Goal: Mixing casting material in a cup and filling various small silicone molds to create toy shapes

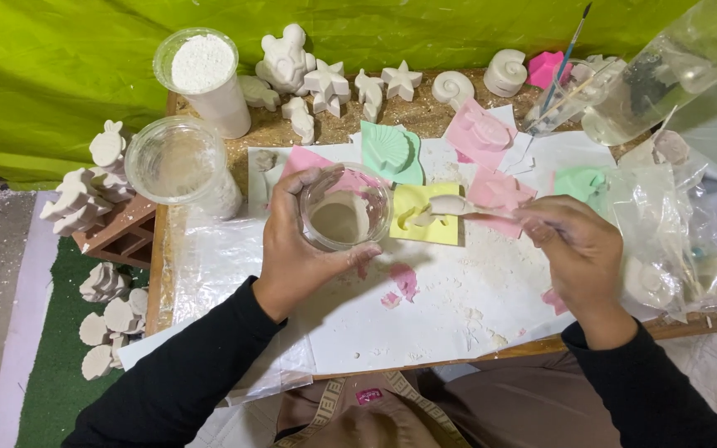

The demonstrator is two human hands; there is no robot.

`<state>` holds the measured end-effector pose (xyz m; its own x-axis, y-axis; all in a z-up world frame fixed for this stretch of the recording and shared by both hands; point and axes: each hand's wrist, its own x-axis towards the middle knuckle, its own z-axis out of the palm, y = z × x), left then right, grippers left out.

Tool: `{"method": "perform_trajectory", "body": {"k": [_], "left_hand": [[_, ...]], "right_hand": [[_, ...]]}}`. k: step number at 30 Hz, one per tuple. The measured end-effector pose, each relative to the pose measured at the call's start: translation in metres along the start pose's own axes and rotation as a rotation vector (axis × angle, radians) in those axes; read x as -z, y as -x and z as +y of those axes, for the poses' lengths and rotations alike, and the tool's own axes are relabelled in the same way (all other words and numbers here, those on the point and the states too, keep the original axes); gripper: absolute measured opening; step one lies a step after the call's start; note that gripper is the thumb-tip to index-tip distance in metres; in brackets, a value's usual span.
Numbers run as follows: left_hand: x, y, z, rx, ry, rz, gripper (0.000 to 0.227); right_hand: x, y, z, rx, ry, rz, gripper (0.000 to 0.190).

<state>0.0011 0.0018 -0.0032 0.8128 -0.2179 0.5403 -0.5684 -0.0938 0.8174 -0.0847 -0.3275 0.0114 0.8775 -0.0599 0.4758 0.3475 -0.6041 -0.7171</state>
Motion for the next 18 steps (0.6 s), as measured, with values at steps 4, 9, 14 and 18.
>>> {"method": "perform_trajectory", "body": {"k": [4, 9, 14, 18], "left_hand": [[0.000, 0.000, 0.000, 0.019, -0.029, 0.007, 0.099], [0.000, 0.000, 0.001, -0.005, -0.033, -0.001, 0.096], [0.001, -0.001, 0.002, 0.023, -0.007, -0.010, 0.096], [0.001, -0.001, 0.001, 0.000, -0.023, -0.003, 0.097]], "right_hand": [[0.009, -0.012, -0.008, 0.105, 0.095, -0.170, 0.014], [0.012, -0.023, -0.002, 0.409, 0.083, -0.354, 0.023], [0.013, -0.022, 0.001, 0.455, 0.102, -0.365, 0.023], [0.011, -0.020, 0.000, 0.425, 0.109, -0.318, 0.022]]}}
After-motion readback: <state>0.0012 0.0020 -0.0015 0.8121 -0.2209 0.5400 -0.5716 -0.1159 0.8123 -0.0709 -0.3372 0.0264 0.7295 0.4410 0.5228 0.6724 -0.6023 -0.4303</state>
